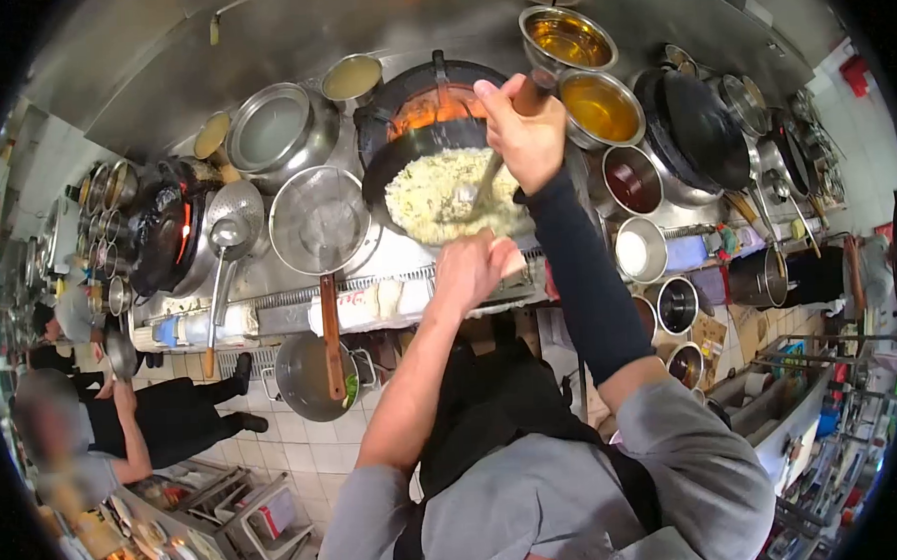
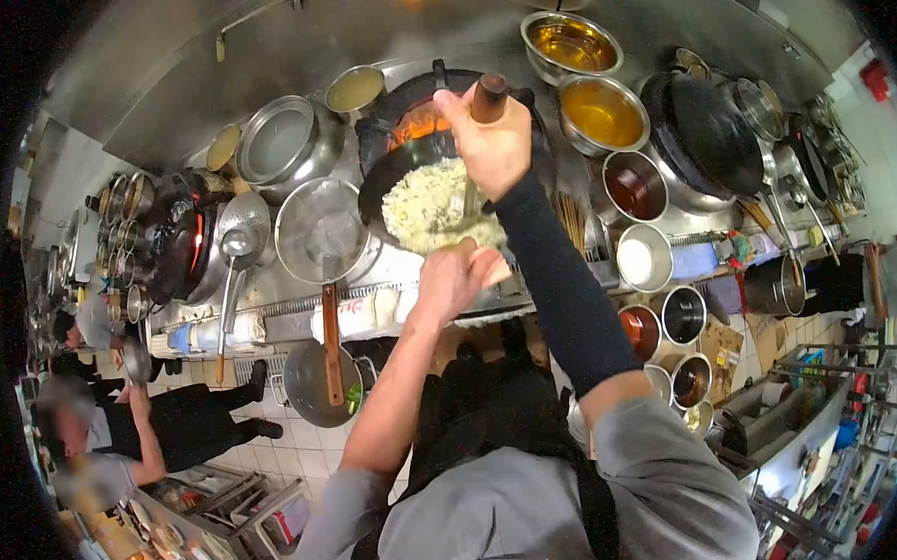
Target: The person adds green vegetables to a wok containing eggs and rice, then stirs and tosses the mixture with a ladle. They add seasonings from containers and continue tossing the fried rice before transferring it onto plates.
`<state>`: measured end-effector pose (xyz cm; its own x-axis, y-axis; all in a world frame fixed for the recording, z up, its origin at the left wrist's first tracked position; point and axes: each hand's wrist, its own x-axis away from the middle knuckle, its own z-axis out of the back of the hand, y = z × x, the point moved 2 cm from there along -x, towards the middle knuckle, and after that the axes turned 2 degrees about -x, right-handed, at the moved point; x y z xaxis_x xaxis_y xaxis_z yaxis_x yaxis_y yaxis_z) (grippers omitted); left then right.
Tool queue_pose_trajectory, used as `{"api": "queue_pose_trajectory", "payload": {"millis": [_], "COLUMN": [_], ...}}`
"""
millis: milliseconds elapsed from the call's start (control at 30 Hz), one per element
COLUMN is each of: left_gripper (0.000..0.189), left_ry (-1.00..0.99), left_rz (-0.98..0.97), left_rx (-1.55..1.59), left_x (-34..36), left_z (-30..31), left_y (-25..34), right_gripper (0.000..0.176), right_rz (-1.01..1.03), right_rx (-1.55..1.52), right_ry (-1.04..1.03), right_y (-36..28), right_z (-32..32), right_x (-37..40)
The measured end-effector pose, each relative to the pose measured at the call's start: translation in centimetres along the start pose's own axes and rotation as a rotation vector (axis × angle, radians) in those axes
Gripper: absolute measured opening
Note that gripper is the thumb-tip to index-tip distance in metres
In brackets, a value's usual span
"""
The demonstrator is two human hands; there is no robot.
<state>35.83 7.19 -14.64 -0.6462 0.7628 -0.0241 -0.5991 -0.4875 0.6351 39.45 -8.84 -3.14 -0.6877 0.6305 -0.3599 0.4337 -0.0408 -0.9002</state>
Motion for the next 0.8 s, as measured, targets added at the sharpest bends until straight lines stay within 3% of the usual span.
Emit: {"api": "queue_pose_trajectory", "payload": {"millis": [33,100,133,200,300,333,400,467,500,533,600,667,733,800], "left_gripper": [0.046,0.042,0.039,0.038,0.038,0.037,0.035,0.036,0.037,0.039,0.041,0.041,0.039,0.041], "left_ry": [0.107,0.008,0.008,-0.04,-0.13,-0.154,-0.022,0.036,-0.013,-0.057,-0.133,-0.272,-0.152,-0.077], "left_rz": [-0.056,-0.048,-0.083,-0.075,-0.078,-0.034,-0.074,-0.154,-0.103,-0.054,-0.035,-0.07,-0.119,-0.098], "left_rx": [-0.02,-0.112,-0.105,-0.154,-0.087,-0.111,-0.043,-0.051,-0.126,-0.202,-0.171,-0.15,-0.092,-0.052], "left_x": [-0.1,1.6,2.9,7.4,10.5,8.7,3.8,0.3,1.1,2.3,5.9,9.8,11.3,7.0], "left_z": [-3.5,-11.5,-13.9,-14.9,-7.8,-4.4,0.3,-0.9,-5.3,-9.6,-11.8,-10.3,-7.3,-1.3], "left_y": [-1.8,-5.1,-6.1,-6.0,-1.5,0.1,-0.1,-2.8,-5.0,-6.2,-5.8,-4.2,-2.3,-0.4], "right_gripper": [0.032,0.033,0.033,0.034,0.029,0.034,0.032,0.035,0.033,0.034,0.036,0.03,0.029,0.029], "right_rz": [0.029,0.11,0.168,0.05,0.114,0.083,0.153,0.089,0.105,0.161,0.168,0.126,0.131,0.085], "right_rx": [0.039,0.045,0.014,-0.201,-0.246,-0.175,-0.008,0.178,0.144,0.109,0.032,-0.273,-0.295,-0.151], "right_ry": [-0.025,0.002,0.046,0.159,-0.064,-0.027,0.06,0.048,0.08,0.096,0.199,0.142,0.012,0.128], "right_y": [2.6,3.9,2.9,-2.1,-6.8,-8.6,-7.9,-0.8,4.7,6.3,1.6,-2.6,-6.6,-8.5], "right_z": [0.7,1.5,1.5,0.8,0.3,-0.7,-0.8,0.3,1.3,2.0,2.4,2.7,1.9,0.5], "right_x": [-0.9,-4.2,-6.4,-9.4,-8.5,-6.1,-2.0,-0.1,-0.1,-0.8,-3.0,-4.9,-4.2,-1.7]}}
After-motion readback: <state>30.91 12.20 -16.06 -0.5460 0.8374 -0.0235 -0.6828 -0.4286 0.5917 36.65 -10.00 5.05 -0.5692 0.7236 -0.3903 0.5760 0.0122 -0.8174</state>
